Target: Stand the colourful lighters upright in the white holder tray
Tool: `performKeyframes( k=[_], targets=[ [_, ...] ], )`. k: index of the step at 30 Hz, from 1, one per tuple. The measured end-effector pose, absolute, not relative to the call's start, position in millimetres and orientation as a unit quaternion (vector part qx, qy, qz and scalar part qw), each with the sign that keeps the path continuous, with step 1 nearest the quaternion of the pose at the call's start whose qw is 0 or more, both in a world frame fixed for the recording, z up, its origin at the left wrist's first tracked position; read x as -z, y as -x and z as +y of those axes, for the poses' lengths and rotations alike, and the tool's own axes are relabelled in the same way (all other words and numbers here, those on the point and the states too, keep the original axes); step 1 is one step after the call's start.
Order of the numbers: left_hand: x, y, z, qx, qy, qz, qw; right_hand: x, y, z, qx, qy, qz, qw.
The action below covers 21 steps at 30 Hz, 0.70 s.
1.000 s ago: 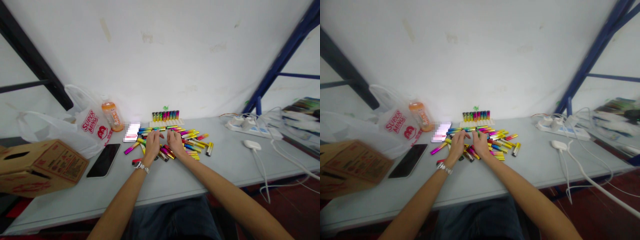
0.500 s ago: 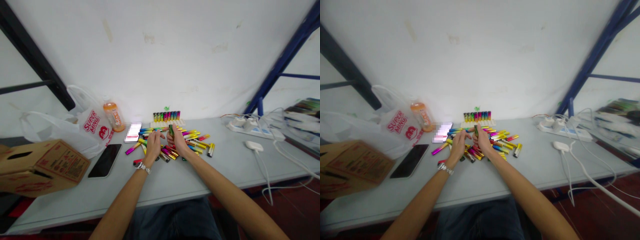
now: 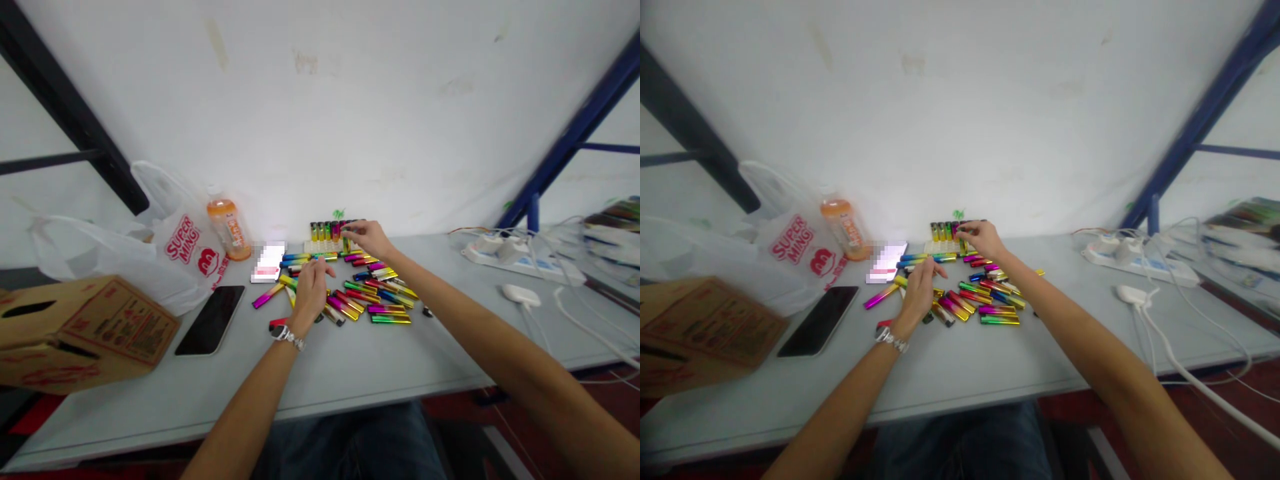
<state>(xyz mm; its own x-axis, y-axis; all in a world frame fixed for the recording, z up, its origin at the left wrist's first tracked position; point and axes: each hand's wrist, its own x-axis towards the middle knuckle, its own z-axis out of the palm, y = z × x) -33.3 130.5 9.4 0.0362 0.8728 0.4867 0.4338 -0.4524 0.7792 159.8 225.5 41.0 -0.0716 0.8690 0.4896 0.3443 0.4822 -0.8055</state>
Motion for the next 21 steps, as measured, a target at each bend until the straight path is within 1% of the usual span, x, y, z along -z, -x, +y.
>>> performKeyframes(
  k=[6,14,18,21],
  targets=[
    [-3.5,33.8,132.7,-0.481,-0.703,0.479,0.212,-46.7,-167.4,266.0,-0.138,0.446,-0.741,0.484],
    [-1.2,33.9,133.3,-0.460,-0.721,0.478,0.201,-36.7,-169.8,289.3,-0.104,0.449,-0.780,0.423],
    [-1.3,34.1,133.0,-0.450,-0.724,0.480,0.208,-36.4,-173.0,295.7,-0.104,0.479,-0.784,0.382],
    [-1.7,33.7,132.7,-0.446,-0.723,0.482,0.214,-37.6,-175.4,295.7,-0.061,0.504,-0.787,0.351]
  ],
)
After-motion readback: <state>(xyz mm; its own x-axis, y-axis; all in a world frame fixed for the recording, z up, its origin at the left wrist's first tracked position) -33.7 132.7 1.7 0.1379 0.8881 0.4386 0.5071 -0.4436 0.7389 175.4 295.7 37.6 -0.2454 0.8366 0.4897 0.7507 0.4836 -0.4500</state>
